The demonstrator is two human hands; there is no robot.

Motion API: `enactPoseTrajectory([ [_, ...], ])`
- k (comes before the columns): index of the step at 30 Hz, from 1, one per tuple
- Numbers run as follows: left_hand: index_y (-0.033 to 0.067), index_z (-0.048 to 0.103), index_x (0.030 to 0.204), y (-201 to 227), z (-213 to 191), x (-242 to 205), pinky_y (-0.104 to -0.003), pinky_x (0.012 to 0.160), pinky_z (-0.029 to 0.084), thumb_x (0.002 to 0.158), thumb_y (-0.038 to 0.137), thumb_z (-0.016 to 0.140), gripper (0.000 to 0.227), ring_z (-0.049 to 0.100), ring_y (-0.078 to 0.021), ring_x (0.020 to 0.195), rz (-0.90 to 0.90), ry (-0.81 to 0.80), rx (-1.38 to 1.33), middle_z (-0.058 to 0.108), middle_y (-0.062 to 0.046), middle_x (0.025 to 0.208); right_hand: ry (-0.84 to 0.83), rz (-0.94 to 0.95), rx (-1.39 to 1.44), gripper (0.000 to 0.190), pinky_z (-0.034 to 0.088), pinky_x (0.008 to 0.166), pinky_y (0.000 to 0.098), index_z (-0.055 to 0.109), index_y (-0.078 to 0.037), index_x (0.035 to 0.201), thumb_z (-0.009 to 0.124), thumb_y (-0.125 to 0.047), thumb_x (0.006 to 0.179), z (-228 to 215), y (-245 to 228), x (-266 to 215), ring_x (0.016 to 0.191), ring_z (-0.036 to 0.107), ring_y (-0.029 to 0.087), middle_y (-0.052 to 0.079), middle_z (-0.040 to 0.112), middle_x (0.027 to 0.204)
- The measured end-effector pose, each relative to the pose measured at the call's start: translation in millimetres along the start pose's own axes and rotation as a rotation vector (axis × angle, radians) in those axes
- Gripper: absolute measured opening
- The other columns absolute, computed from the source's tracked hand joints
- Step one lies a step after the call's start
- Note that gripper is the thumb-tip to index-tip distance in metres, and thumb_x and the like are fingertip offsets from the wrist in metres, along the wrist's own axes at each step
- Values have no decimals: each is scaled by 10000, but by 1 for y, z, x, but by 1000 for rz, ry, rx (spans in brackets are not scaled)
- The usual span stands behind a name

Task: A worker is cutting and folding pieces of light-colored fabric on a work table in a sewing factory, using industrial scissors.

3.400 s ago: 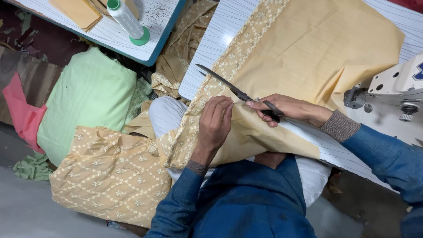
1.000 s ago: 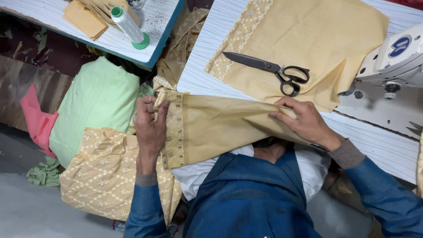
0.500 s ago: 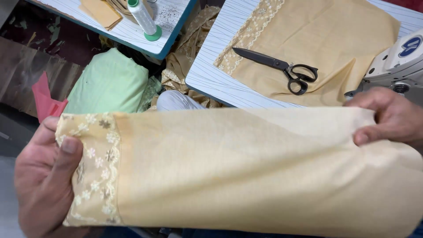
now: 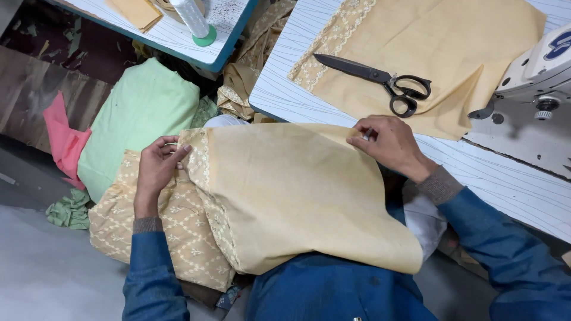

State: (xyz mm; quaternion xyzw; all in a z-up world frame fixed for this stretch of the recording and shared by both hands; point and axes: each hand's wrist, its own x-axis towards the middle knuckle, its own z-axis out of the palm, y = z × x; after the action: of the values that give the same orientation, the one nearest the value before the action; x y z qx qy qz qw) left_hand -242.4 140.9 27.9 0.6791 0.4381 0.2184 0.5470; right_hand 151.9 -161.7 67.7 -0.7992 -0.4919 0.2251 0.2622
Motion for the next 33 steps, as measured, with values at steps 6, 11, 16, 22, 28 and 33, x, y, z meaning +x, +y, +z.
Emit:
enactPoseTrajectory([
  [6, 34, 659, 1214, -40, -15, 23, -166, 555, 569, 994, 173, 785, 289, 643, -56, 706, 2, 67, 5, 711, -52, 870, 113, -58, -21, 146, 494, 587, 344, 733, -128, 901, 781, -261, 868, 28, 2, 8, 642, 652, 186, -4, 700, 771],
  [11, 60, 657, 1230, -44, -5, 28, -174, 541, 565, 1032, 213, 753, 268, 627, -58, 741, -18, 111, -13, 702, -34, 877, 353, -296, -369, 167, 503, 590, 327, 692, -160, 993, 705, -325, 966, 64, 12, 4, 689, 635, 187, -26, 614, 828],
  [16, 79, 661, 1154, -63, 4, 16, -223, 479, 507, 1129, 422, 603, 349, 653, -123, 600, -165, 116, 84, 637, -48, 753, 57, -779, -115, 383, 564, 618, 323, 672, -177, 982, 698, -554, 924, 103, -27, -56, 734, 685, 209, -25, 616, 831],
  [22, 70, 622, 1160, -73, -4, 12, -185, 490, 377, 1164, 209, 533, 165, 449, -61, 506, -46, 245, 96, 540, 31, 652, -677, -579, -232, 795, 397, 1059, 505, 547, -69, 1315, 603, -732, 879, 125, -36, -88, 1233, 588, 375, 216, 608, 1282],
  [28, 109, 664, 1105, -91, -9, 43, -217, 588, 333, 1132, 229, 616, 132, 425, -42, 600, 48, 335, 170, 539, 42, 645, -36, -1116, -318, 213, 408, 1001, 435, 561, -118, 1224, 486, -253, 1077, 173, -38, -101, 1113, 576, 304, 128, 545, 1150],
  [33, 138, 704, 1059, -139, -24, 79, -233, 573, 389, 1101, 300, 687, 168, 487, -77, 533, 33, 347, 273, 580, 38, 611, 64, -941, 116, 232, 480, 824, 356, 677, -156, 904, 573, -275, 1074, 150, -84, -93, 883, 621, 201, -15, 608, 903],
])
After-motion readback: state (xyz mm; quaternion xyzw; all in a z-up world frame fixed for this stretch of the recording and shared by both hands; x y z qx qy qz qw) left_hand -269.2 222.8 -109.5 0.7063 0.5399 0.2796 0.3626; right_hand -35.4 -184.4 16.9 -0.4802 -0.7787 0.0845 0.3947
